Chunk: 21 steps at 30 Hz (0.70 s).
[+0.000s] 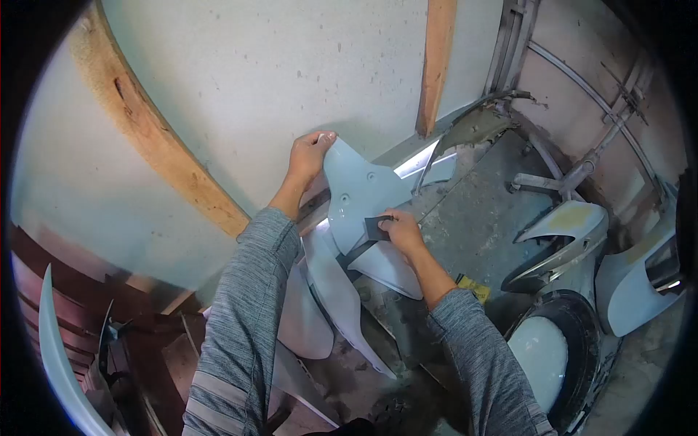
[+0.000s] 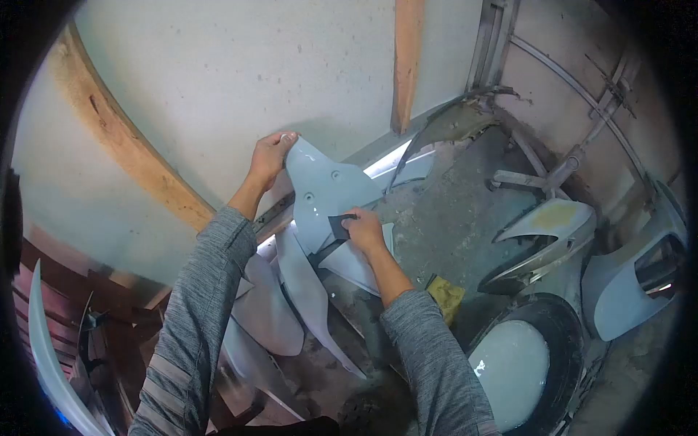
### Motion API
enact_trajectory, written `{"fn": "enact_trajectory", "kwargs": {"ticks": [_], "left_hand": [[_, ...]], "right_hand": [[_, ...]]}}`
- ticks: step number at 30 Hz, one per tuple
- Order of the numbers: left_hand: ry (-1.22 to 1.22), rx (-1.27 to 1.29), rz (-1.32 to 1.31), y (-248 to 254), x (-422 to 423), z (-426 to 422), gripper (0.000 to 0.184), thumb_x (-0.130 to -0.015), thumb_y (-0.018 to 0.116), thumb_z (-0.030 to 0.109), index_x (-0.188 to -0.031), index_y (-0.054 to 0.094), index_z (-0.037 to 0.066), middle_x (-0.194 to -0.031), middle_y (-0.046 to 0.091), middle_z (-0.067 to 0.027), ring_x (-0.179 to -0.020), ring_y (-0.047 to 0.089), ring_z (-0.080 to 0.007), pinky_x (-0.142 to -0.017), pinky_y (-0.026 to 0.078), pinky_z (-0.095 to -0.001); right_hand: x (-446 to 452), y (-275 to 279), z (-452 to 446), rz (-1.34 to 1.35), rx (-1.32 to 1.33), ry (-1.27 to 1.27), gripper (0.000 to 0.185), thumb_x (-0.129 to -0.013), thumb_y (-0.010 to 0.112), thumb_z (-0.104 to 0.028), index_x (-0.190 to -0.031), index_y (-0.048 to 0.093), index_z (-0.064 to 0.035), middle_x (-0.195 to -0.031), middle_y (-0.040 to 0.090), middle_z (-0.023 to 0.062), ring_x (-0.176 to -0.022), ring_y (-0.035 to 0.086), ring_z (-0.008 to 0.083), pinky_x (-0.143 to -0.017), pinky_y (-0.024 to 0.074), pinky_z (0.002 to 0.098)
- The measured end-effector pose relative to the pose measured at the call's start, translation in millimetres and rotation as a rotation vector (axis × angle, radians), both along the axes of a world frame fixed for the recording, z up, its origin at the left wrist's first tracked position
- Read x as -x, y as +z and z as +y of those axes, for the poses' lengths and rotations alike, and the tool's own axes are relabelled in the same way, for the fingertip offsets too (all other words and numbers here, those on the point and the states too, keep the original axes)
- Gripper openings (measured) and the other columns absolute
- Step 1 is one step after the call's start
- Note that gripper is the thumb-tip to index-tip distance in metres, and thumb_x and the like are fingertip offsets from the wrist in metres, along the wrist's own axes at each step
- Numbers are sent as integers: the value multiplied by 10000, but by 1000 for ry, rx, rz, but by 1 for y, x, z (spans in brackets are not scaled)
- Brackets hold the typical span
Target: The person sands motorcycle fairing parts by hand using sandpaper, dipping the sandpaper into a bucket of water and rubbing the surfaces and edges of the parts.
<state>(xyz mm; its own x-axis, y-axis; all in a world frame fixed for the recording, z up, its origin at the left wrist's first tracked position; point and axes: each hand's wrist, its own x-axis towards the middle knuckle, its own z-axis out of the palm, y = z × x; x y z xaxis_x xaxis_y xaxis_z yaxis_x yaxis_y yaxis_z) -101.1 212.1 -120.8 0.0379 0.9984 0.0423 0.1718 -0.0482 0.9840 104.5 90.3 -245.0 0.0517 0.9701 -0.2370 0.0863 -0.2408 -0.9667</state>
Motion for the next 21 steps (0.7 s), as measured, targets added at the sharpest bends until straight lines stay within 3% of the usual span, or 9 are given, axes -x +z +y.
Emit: {"fn": "enact_trajectory", "kwargs": {"ticks": [2, 4, 8, 10, 14, 21], "left_hand": [[-15, 2, -3, -21, 0, 11, 309, -1008, 617, 284, -1140, 705, 18, -910, 679, -38, -774, 612, -126, -668, 495, -277], [0, -14, 9, -30, -2, 16, 305, -1011, 611, 272, -1137, 702, 10, -917, 682, -43, -782, 617, -129, -665, 496, -281], [-6, 6, 12, -30, -7, 30, 306, -1010, 612, 267, -1132, 699, 1, -925, 685, -48, -780, 619, -133, -663, 500, -287], [-4, -56, 78, -36, -11, 37, 306, -1010, 610, 266, -1121, 698, -5, -915, 678, -44, -785, 618, -131, -667, 507, -291], [24, 43, 64, -39, -18, 48, 305, -1008, 611, 270, -1112, 698, -3, -894, 668, -35, -785, 612, -126, -666, 505, -289], [56, -24, 36, -54, -19, 57, 310, -992, 631, 264, -1132, 690, -6, -900, 677, -47, -762, 619, -123, -664, 504, -284]], "right_hand": [[-2, -7, 0, 5, 9, 16, 185, -825, 663, -40, -991, 744, -34, -879, 723, 85, -812, 652, 188, -752, 489, 323], [1, -2, -5, 54, 41, -11, 158, -863, 631, -8, -990, 725, -9, -859, 667, 31, -717, 584, 121, -677, 469, 267], [2, -14, -5, 63, 74, -46, 150, -868, 632, -10, -987, 723, -3, -879, 674, 32, -732, 592, 127, -678, 470, 273], [0, -23, -3, 25, -18, -16, 177, -825, 654, -64, -971, 745, -21, -836, 715, 81, -776, 644, 187, -733, 490, 330], [-4, -26, -2, 37, 47, -68, 184, -818, 659, -68, -974, 745, -23, -843, 716, 82, -782, 643, 184, -735, 489, 330], [-12, -28, 1, 76, 45, -89, 197, -820, 656, -61, -992, 745, -25, -854, 712, 83, -800, 644, 174, -750, 488, 310]]}}
